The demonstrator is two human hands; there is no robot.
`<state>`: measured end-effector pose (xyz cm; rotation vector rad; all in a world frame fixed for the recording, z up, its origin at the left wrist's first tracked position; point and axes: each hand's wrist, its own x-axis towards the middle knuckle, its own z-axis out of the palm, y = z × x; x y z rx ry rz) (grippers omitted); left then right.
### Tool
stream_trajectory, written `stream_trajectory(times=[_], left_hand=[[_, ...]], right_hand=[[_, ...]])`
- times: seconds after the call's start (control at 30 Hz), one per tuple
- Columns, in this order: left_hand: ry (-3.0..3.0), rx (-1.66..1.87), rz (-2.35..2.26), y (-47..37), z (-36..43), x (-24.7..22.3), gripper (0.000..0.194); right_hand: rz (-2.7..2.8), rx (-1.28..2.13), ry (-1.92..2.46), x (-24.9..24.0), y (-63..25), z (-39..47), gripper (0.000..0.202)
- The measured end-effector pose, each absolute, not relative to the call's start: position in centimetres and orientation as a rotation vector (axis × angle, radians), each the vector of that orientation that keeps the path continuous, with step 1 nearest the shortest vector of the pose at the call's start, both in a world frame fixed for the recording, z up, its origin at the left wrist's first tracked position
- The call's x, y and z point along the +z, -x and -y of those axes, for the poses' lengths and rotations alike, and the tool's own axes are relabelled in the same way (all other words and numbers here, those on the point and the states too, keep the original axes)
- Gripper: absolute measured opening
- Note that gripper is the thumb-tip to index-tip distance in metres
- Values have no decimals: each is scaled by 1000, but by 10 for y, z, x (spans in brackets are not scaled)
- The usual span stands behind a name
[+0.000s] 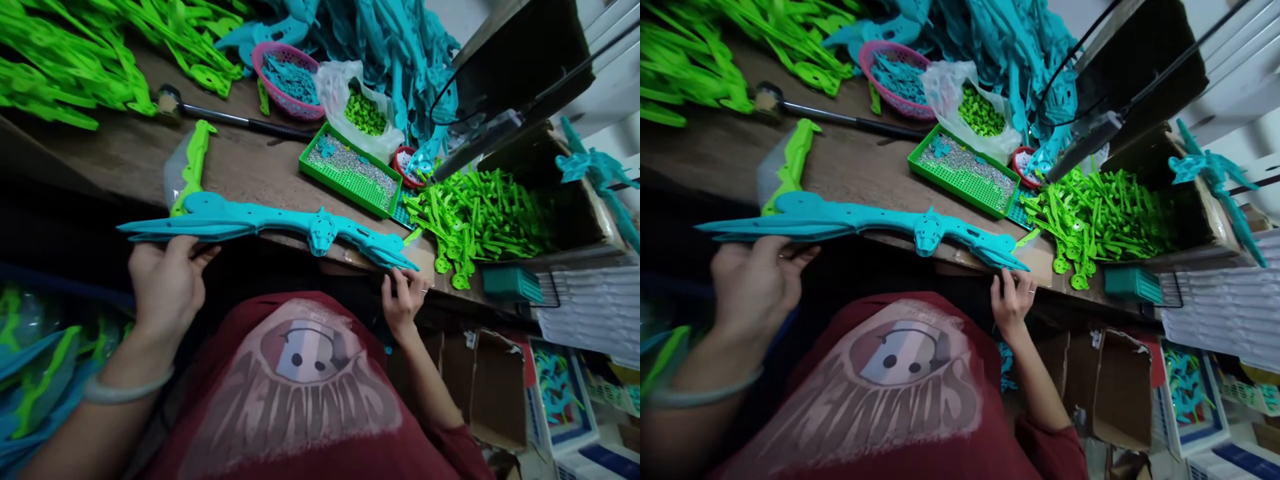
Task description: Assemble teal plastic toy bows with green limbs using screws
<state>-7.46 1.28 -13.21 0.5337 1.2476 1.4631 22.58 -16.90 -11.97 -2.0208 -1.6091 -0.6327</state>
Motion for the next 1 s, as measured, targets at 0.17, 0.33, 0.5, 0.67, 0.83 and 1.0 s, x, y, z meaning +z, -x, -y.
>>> stream_trajectory(times=[0.17, 0.33, 0.5, 0.67, 0.83, 1.0], left_hand=[[-438, 1447, -1196, 74, -15, -127, 27], [-375, 1378, -1173, 72, -24, -124, 27], [-340, 1395, -1196, 69, -26, -125, 23], [-329, 1446, -1172, 68, -26, -129, 22], [-352, 1484, -1144, 66, -26, -131, 20], [-395, 1422, -1060, 68, -25, -133, 23]], right_hand=[[1075, -400, 2225, -160, -209, 145, 35], [944, -212, 2243, -154, -214, 129, 35], [928, -77, 2175, -143, -225, 130, 29], [816, -113, 2053, -142, -225, 128, 23], [787, -128, 1965, -142, -230, 131, 20], [805, -148, 1868, -145, -246, 140, 20]])
